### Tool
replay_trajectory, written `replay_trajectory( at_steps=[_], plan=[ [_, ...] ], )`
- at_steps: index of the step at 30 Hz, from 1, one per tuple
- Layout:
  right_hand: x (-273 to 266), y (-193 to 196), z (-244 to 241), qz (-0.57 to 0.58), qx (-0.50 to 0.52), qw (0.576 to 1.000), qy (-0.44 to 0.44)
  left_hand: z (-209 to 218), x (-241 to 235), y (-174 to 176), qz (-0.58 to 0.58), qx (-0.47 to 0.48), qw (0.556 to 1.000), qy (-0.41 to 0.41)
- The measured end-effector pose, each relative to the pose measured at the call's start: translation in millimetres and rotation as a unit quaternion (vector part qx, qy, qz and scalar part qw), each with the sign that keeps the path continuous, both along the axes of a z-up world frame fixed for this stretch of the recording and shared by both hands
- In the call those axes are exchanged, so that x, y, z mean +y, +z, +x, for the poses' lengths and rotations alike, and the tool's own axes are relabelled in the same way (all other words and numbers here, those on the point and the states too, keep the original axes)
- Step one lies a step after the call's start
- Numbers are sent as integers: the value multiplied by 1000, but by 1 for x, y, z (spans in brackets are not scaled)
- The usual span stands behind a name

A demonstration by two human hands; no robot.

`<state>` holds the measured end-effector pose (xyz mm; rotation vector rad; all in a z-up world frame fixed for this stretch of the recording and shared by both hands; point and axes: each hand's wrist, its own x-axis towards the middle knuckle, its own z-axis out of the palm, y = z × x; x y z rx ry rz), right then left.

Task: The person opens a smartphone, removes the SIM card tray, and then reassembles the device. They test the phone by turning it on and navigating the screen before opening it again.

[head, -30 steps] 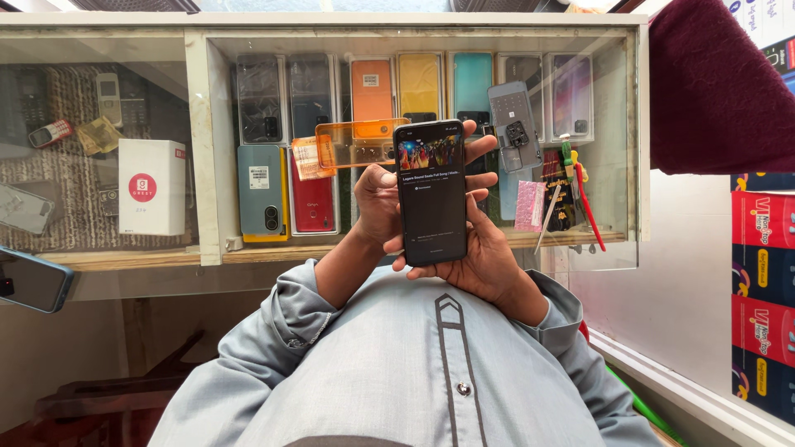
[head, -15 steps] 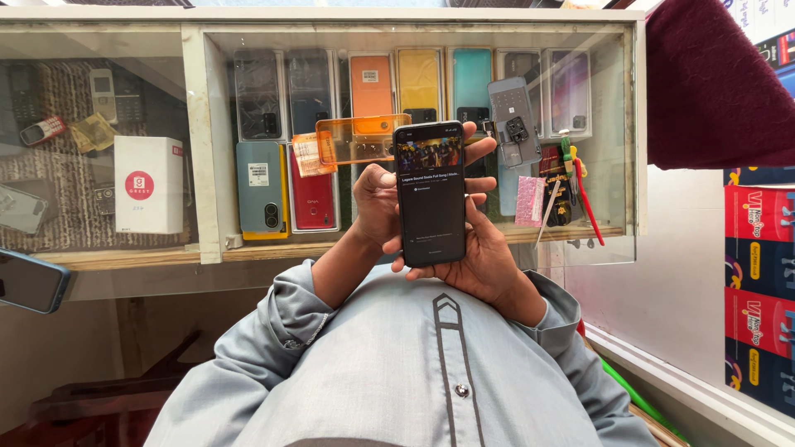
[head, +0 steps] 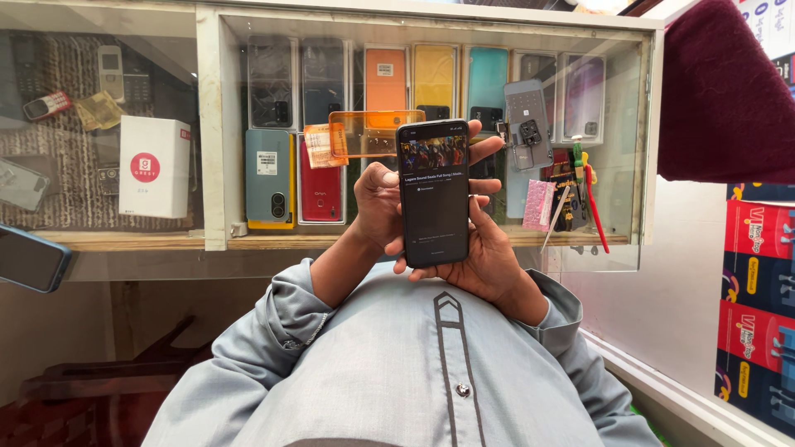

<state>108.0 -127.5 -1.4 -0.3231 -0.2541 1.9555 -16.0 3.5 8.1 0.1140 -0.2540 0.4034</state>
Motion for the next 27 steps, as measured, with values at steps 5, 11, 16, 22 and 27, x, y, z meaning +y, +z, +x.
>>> replay_trajectory(
  at_steps=[5, 11, 16, 22, 27],
  plan=[
    [1, -2, 1, 4, -18, 1000, 4, -2, 0, -1, -4, 4, 1000, 3],
    [2, -3, 2, 5, -8, 1000, 1, 0, 2, 0, -5, 6, 1000, 1],
    [5, -1, 4, 8, -11, 1000, 4, 2, 3, -1, -13, 4, 1000, 4],
    [7, 2, 8, -1, -15, 1000, 4, 7, 5, -1, -17, 1, 1000, 2],
    [6, -2, 9, 6, 5, 1000, -1, 10, 7, -4, 3, 20, 1000, 4]
  ],
)
